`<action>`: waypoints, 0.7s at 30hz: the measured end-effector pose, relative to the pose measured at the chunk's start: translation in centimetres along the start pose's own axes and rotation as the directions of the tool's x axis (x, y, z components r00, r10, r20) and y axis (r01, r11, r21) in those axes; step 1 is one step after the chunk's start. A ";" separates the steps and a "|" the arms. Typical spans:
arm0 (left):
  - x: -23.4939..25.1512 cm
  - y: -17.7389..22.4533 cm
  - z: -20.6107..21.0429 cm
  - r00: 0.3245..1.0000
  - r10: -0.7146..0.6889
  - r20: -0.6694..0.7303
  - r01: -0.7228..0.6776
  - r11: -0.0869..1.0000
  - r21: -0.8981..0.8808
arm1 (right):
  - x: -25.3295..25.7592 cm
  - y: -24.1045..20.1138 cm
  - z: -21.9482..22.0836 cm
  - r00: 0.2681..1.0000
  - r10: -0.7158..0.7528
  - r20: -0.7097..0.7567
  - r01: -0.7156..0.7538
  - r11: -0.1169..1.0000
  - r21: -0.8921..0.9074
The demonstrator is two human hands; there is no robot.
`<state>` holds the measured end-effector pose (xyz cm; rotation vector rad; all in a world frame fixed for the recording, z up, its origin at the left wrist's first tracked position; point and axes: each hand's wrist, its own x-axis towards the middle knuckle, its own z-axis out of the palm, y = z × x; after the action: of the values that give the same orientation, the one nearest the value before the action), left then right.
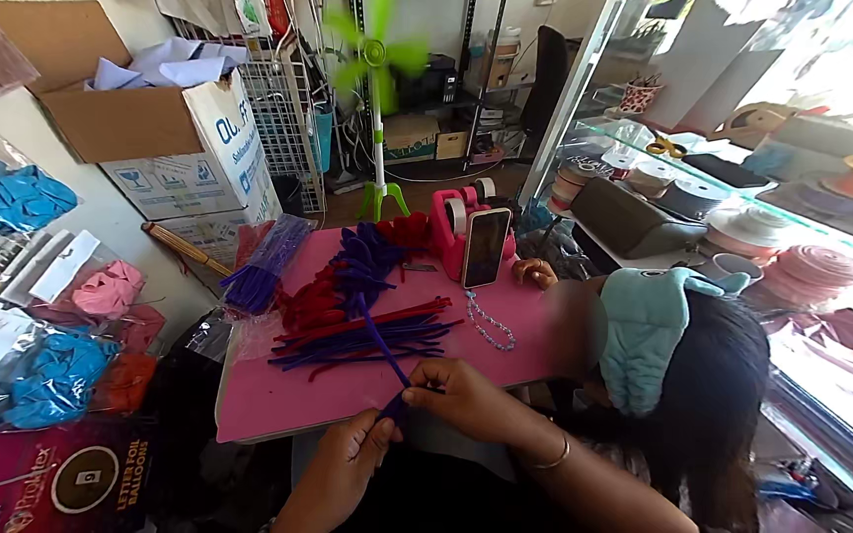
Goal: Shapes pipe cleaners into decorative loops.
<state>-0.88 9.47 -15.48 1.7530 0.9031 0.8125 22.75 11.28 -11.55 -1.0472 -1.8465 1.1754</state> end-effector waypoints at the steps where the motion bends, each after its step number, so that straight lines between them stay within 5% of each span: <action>1: 0.0 0.2 0.0 1.000 -0.023 0.008 0.023 0.997 -0.078 | 0.5 -0.1 -0.3 1.000 0.025 -0.001 -0.025 1.000 0.000; 5: -0.3 -0.2 -0.2 0.998 -0.064 -0.008 0.059 0.951 -0.303 | 1.5 -0.6 -1.6 0.995 0.095 -0.029 -0.094 0.995 0.044; 10: -0.2 -0.2 -0.4 0.969 -0.163 -0.183 0.139 0.981 -0.138 | 1.8 -0.6 -2.5 0.990 0.136 -0.039 -0.133 0.988 0.080; 17: 0.3 -0.3 0.9 0.946 0.063 -0.317 -0.101 0.990 -0.103 | 1.6 -0.6 -2.4 0.989 0.142 -0.030 -0.139 0.987 0.078; 21: 0.4 0.0 1.0 0.952 0.034 -0.306 -0.052 0.997 -0.049 | 1.6 -0.4 -2.1 0.991 0.134 -0.020 -0.133 0.990 0.057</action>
<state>0.12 9.36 -15.72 1.6281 1.0347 1.1494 23.76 13.32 -10.23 -1.1636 -1.7378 1.2785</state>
